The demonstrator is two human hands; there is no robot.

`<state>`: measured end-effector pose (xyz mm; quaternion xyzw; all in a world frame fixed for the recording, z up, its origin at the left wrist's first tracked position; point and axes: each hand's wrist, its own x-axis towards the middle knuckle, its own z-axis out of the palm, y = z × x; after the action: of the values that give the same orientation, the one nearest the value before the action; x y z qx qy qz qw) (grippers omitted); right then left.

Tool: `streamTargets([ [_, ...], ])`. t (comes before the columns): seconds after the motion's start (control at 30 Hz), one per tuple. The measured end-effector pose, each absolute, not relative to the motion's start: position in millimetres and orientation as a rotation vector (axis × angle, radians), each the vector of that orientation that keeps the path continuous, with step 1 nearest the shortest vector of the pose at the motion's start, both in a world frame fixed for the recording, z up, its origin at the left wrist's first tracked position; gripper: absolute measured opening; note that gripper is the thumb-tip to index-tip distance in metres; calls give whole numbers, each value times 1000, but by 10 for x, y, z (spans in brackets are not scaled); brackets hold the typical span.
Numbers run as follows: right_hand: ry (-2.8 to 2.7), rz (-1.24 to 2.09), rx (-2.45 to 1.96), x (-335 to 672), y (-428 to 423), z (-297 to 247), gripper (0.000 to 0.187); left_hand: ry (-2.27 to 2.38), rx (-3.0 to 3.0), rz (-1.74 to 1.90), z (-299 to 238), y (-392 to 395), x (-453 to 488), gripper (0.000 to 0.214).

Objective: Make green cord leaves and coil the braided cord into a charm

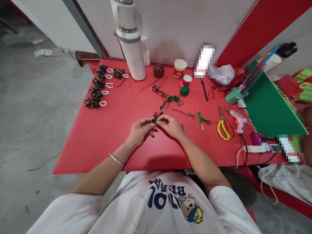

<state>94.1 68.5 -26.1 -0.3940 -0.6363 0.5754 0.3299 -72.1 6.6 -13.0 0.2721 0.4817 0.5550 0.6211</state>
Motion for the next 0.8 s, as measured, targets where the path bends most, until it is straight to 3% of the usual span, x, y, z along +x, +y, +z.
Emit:
streamTargets([
  [0.8,-1881,1298,-908,974,654,-217,22,1216,653,1302,-91,61,-678,46],
])
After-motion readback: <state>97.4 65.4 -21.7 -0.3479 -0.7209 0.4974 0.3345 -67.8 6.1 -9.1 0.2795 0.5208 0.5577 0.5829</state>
